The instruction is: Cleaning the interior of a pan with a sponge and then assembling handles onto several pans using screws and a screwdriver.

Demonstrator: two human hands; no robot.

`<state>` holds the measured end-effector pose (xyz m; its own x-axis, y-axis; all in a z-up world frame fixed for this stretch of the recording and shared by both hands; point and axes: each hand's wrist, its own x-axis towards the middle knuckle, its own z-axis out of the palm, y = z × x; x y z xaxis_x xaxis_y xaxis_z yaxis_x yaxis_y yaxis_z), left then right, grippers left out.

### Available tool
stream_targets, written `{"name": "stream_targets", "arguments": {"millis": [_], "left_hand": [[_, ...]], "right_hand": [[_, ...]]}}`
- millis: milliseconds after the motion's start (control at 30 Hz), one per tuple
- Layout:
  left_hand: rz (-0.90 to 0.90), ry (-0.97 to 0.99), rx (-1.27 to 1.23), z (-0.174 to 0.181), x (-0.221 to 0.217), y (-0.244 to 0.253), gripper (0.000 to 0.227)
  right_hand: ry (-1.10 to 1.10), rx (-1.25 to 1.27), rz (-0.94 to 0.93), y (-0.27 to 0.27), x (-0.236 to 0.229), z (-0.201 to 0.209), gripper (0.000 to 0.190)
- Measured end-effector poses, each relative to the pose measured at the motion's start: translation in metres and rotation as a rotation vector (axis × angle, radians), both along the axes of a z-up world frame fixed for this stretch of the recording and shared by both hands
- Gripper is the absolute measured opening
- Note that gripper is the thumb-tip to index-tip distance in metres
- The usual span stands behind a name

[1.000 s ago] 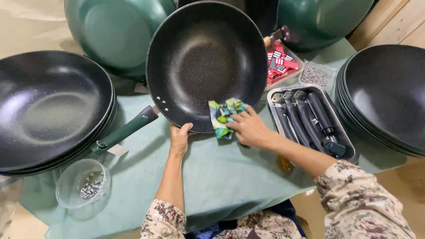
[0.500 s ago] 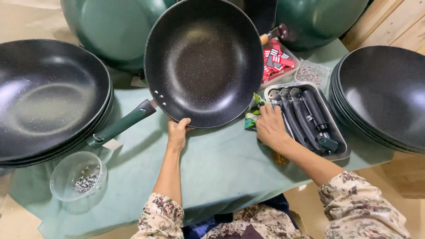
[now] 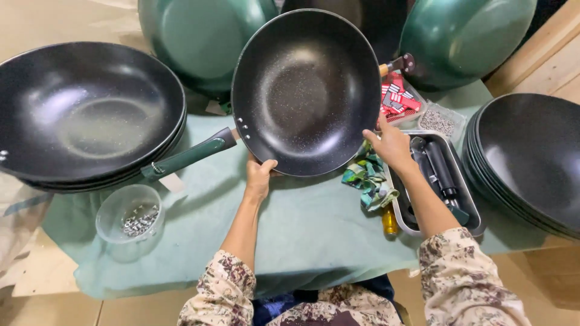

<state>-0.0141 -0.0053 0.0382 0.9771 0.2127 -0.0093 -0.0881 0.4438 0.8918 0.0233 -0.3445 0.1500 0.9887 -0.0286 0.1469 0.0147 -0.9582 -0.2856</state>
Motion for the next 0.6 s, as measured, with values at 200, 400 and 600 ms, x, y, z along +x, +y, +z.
{"name": "stream_targets", "arguments": {"millis": [200, 400, 600], "left_hand": [[0.05, -0.059, -0.033, 0.007, 0.003, 0.017, 0.061], [0.068, -0.12, 0.045, 0.106, -0.036, 0.044, 0.061], [0.197, -0.196, 0.139, 0.177, -0.07, 0.097, 0.047]], "right_hand": [[-0.226, 0.595, 0.105, 0.0, 0.007, 0.001, 0.053], [-0.314, 1.004, 0.393, 0.016, -0.005, 0.025, 0.064], [-0.257, 1.157, 0.48, 0.062, 0.003, 0.029, 0.064]]}}
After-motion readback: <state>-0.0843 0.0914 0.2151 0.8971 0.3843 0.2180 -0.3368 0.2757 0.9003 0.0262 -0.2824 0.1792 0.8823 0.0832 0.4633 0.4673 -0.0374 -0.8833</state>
